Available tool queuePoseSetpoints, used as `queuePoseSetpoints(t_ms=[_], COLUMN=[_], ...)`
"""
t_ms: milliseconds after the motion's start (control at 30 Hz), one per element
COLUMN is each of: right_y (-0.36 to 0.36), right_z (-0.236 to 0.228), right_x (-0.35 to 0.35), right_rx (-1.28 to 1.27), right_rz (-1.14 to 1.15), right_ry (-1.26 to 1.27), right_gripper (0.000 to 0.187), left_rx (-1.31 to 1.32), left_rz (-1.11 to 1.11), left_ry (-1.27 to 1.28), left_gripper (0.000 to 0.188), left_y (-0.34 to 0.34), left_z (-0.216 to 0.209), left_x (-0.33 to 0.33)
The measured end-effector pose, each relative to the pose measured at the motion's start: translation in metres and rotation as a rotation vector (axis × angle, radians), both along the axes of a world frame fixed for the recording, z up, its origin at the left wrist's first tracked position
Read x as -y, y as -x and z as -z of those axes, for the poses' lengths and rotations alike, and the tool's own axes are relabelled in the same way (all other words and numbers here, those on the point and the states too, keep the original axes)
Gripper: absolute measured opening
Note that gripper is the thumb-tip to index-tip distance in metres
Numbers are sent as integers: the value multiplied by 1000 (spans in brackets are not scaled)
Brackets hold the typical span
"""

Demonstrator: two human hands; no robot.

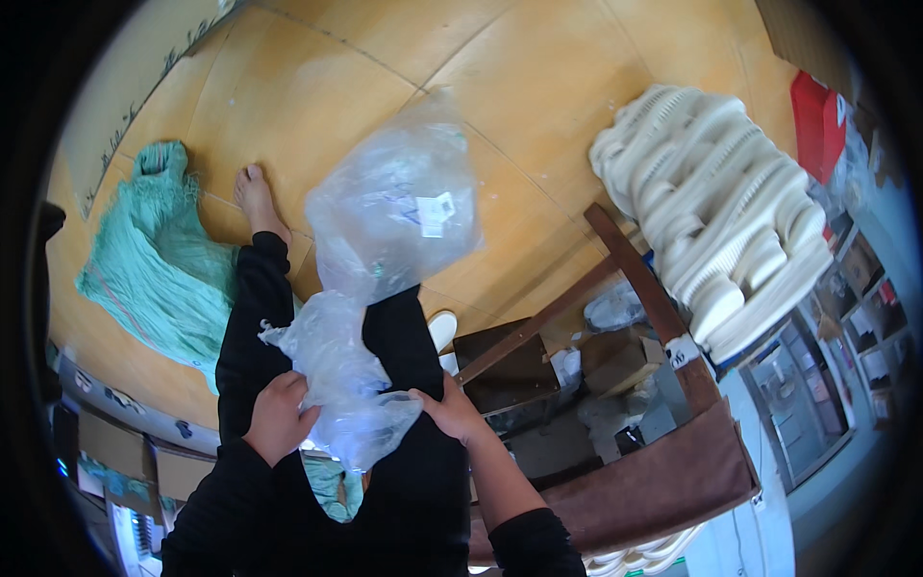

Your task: The person assembles a cardboard box, seals it with tape, and then packs white slippers into a plastic bag. The person places the bag of slippers into the box and closes the flaps.

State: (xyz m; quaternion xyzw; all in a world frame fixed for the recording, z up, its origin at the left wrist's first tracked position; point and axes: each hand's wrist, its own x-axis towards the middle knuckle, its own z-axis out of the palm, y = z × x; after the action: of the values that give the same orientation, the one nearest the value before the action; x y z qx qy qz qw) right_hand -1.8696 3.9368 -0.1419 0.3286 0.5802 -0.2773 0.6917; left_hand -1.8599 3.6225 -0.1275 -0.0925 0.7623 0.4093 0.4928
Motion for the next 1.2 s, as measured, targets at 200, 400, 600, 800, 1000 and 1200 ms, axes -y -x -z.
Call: queuePoseSetpoints(t_ms=[200, 400, 600, 800, 1000, 1200], right_y=[-27, -26, 62, 229, 313, 324], right_z=[62, 82, 174, 291, 342, 363], right_x=[4, -48, -129, -146, -102, -112], right_rx=[186, 143, 163, -311, -460, -403], right_rz=[-180, -24, -828, -1343, -1331, -1199], right_ry=[-152, -180, -46, -474, -678, -792], right_gripper=[131, 87, 36, 45, 47, 62], left_rx=[134, 286, 188, 276, 443, 479], left_rz=[-67, -37, -91, 127, 317, 316], left_ry=[-125, -277, -378, -471, -522, -534], left_gripper=[21, 25, 27, 29, 29, 29], left_y=[11, 22, 41, 59, 80, 92], left_z=[50, 76, 79, 75, 85, 96], left_x=[-35, -65, -78, -84, -75, -78])
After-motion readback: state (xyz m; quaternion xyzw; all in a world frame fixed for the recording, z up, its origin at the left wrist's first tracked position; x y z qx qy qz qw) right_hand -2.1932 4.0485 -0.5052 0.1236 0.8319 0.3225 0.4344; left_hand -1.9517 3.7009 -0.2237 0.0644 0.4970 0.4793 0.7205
